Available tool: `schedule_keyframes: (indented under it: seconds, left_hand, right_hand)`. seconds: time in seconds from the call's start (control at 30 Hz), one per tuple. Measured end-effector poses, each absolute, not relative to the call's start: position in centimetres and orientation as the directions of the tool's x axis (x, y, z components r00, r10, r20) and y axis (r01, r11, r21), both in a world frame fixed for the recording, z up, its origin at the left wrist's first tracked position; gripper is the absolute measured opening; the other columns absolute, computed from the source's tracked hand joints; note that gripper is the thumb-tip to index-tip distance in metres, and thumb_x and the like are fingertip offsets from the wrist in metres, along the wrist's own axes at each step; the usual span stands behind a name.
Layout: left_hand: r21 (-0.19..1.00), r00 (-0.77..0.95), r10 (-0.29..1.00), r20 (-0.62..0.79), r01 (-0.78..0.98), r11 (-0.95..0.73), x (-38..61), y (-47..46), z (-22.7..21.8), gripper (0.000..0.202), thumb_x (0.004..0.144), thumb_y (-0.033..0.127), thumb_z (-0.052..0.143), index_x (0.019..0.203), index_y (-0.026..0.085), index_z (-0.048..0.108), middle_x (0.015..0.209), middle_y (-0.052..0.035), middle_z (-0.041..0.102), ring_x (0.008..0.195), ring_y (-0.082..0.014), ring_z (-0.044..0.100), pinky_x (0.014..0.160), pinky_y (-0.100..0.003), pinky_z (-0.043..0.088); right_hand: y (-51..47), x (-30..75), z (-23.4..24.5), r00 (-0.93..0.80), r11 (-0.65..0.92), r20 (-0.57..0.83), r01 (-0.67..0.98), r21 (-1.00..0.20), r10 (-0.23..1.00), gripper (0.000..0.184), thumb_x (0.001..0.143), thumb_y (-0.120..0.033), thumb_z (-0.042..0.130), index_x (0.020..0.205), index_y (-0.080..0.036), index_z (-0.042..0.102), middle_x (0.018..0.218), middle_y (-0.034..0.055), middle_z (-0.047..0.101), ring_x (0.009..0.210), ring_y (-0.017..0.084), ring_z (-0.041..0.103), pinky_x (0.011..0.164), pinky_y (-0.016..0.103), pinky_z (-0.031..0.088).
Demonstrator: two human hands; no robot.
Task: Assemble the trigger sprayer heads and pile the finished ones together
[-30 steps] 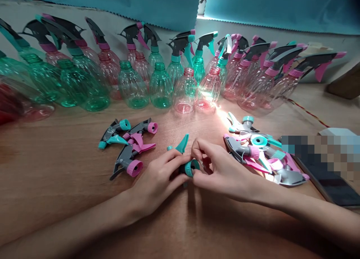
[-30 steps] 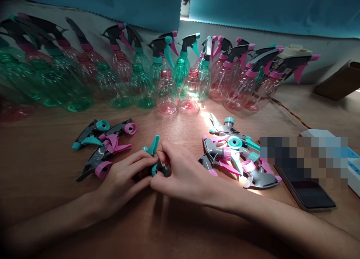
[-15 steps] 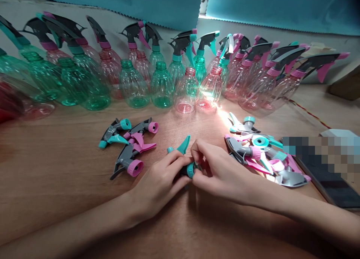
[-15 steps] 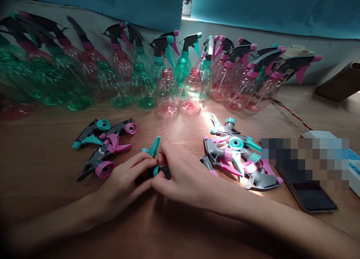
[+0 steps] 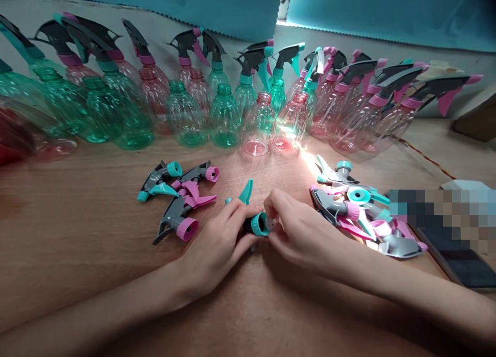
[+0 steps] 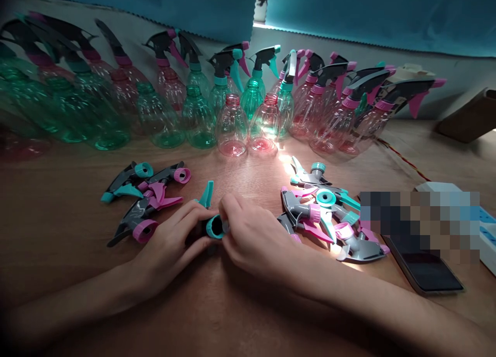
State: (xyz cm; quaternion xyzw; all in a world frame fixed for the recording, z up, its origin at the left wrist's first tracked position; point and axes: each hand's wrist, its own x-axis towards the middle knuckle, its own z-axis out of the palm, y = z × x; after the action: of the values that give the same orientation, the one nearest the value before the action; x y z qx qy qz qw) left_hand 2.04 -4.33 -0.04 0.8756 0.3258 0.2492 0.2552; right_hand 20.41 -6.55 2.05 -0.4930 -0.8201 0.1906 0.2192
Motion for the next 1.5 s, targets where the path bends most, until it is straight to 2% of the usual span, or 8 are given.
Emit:
schedule_keyframes:
  seconds: [0.2,0.37,0.67,0.83,0.97,1.17,1.33,1.5]
  left_hand:
    - [0.634,0.666,0.705,0.243,0.441,-0.635,2.0,-4.2,0.1,0.021,0.088,0.013,0.052,0.108,0.020,0.052,0.097,-0.0017,0.054,0.086,-0.0157,0.055,0.076,-0.027,0.046]
    - [0.659,0.659,0.717,0.228,0.437,-0.612,2.0,-4.1,0.3,0.023,0.088,0.015,0.053,0.111,0.022,0.053,0.095,-0.0006,0.055,0.084,-0.0149,0.055,0.075,-0.026,0.045]
    - [0.676,0.651,0.725,0.225,0.432,-0.597,2.1,-4.1,0.6,0.029,0.085,0.010,0.054,0.111,0.023,0.054,0.091,0.0010,0.054,0.079,-0.0132,0.054,0.071,-0.024,0.044]
    - [0.682,0.657,0.721,0.220,0.425,-0.595,2.0,-4.0,0.4,0.030,0.085,0.008,0.054,0.111,0.023,0.054,0.090,0.0013,0.054,0.076,-0.0124,0.053,0.068,-0.023,0.042]
    - [0.694,0.657,0.726,0.206,0.425,-0.581,1.9,-4.1,0.5,0.027,0.085,0.010,0.055,0.108,0.023,0.055,0.091,0.0011,0.055,0.079,-0.0132,0.054,0.070,-0.024,0.043]
    - [0.723,0.664,0.723,0.191,0.403,-0.561,2.0,-4.1,0.5,0.025,0.087,0.011,0.054,0.109,0.022,0.054,0.097,0.0000,0.056,0.086,-0.0141,0.055,0.076,-0.025,0.043]
    - [0.726,0.671,0.716,0.191,0.395,-0.564,1.9,-4.0,0.3,0.029,0.087,0.011,0.055,0.112,0.025,0.053,0.093,0.0016,0.055,0.082,-0.0130,0.054,0.073,-0.024,0.042]
    - [0.740,0.683,0.708,0.178,0.381,-0.554,1.9,-3.9,0.3,0.027,0.088,0.013,0.055,0.112,0.024,0.054,0.097,0.0010,0.056,0.086,-0.0132,0.054,0.076,-0.024,0.042]
  right_hand:
    - [-5.8,21.9,3.8,-0.495,0.355,0.003,0.619,-0.701,0.869,0.016,0.076,-0.005,0.044,0.082,-0.020,0.043,0.079,-0.0003,0.053,0.068,0.012,0.048,0.061,0.025,0.039]
    - [-5.3,22.9,5.2,-0.534,0.334,-0.055,0.602,-0.726,0.844,0.020,0.085,-0.008,0.040,0.095,-0.019,0.054,0.091,0.0025,0.061,0.080,0.014,0.055,0.071,0.029,0.044]
    - [-5.6,23.7,6.6,-0.537,0.285,-0.084,0.565,-0.774,0.839,0.018,0.089,-0.014,0.044,0.102,-0.022,0.054,0.097,-0.0002,0.063,0.086,0.012,0.060,0.077,0.028,0.049]
    - [-5.2,23.4,6.2,-0.565,0.322,0.013,0.451,-0.833,0.825,0.008,0.083,-0.019,0.060,0.089,-0.019,0.055,0.090,-0.0004,0.062,0.083,0.011,0.061,0.078,0.028,0.051]
    - [-4.9,23.4,5.6,-0.561,0.337,0.080,0.371,-0.865,0.824,0.010,0.080,-0.017,0.063,0.085,-0.019,0.054,0.085,-0.0002,0.061,0.080,0.012,0.060,0.076,0.028,0.053]
    - [-4.9,23.3,5.4,-0.532,0.215,0.016,0.314,-0.925,0.846,0.018,0.081,-0.020,0.065,0.094,-0.019,0.053,0.089,0.0002,0.061,0.079,0.012,0.062,0.074,0.028,0.054]
    - [-4.9,23.0,4.9,-0.491,0.160,-0.008,0.299,-0.941,0.871,0.010,0.080,-0.022,0.067,0.084,-0.018,0.059,0.085,0.0002,0.065,0.078,0.013,0.065,0.075,0.027,0.054]
    - [-5.0,22.7,4.4,-0.458,0.320,0.141,0.339,-0.885,0.878,0.007,0.079,-0.019,0.067,0.076,-0.018,0.061,0.080,-0.0018,0.068,0.074,0.011,0.065,0.072,0.025,0.053]
